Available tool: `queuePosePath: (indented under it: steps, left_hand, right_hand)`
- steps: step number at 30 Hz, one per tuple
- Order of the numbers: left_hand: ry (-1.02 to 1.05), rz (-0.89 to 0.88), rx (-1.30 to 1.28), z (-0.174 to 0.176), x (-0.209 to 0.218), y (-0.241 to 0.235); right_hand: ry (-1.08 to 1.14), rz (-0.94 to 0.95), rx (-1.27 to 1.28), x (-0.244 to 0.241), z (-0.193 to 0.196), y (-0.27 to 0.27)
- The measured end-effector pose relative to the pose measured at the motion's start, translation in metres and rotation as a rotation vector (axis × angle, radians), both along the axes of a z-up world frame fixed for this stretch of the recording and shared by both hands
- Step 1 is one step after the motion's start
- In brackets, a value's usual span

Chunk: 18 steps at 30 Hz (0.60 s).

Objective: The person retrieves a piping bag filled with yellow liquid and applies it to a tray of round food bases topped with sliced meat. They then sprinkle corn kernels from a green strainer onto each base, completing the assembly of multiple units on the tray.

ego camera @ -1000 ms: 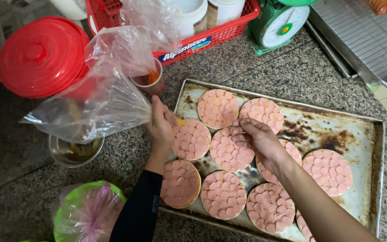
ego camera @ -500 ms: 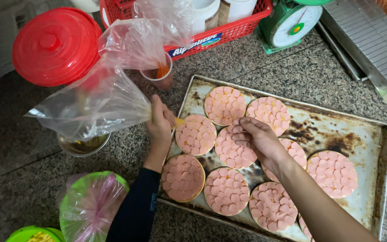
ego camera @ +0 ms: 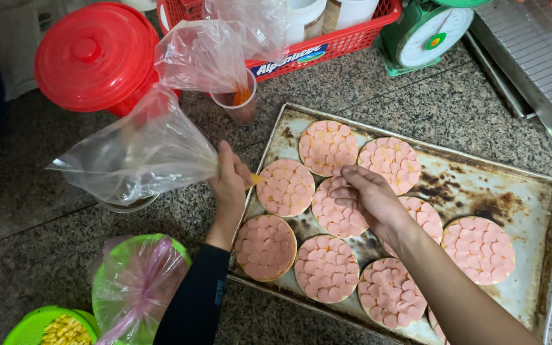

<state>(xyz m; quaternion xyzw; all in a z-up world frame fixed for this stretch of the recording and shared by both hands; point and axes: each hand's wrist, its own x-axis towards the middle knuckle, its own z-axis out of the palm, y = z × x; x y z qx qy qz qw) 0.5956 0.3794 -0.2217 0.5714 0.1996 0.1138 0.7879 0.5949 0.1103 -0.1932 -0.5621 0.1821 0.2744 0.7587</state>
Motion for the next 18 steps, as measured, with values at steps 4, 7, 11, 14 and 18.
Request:
queuePosePath:
  steps: [4,7,11,14,18]
  left_hand:
    - [0.043,-0.112,0.012,0.0,-0.037,-0.02]
    - [-0.032,-0.18,0.092,-0.002,-0.053,-0.021]
    - [0.022,-0.029,0.038,-0.008,-0.038,-0.009]
    - [-0.085,0.009,-0.04,-0.016,-0.029,-0.004]
    - [-0.096,0.048,-0.079,-0.011,-0.033,-0.001]
  right_hand:
    - [0.008,0.01,-0.03,0.004,0.003,0.001]
    - [0.0,0.011,-0.029,0.002,-0.002,0.001]
    - [-0.013,0.026,-0.035,-0.007,-0.007,0.004]
    - [-0.043,0.099,-0.068,-0.015,-0.009,0.007]
    - [-0.057,0.142,-0.052,-0.022,-0.012,0.008]
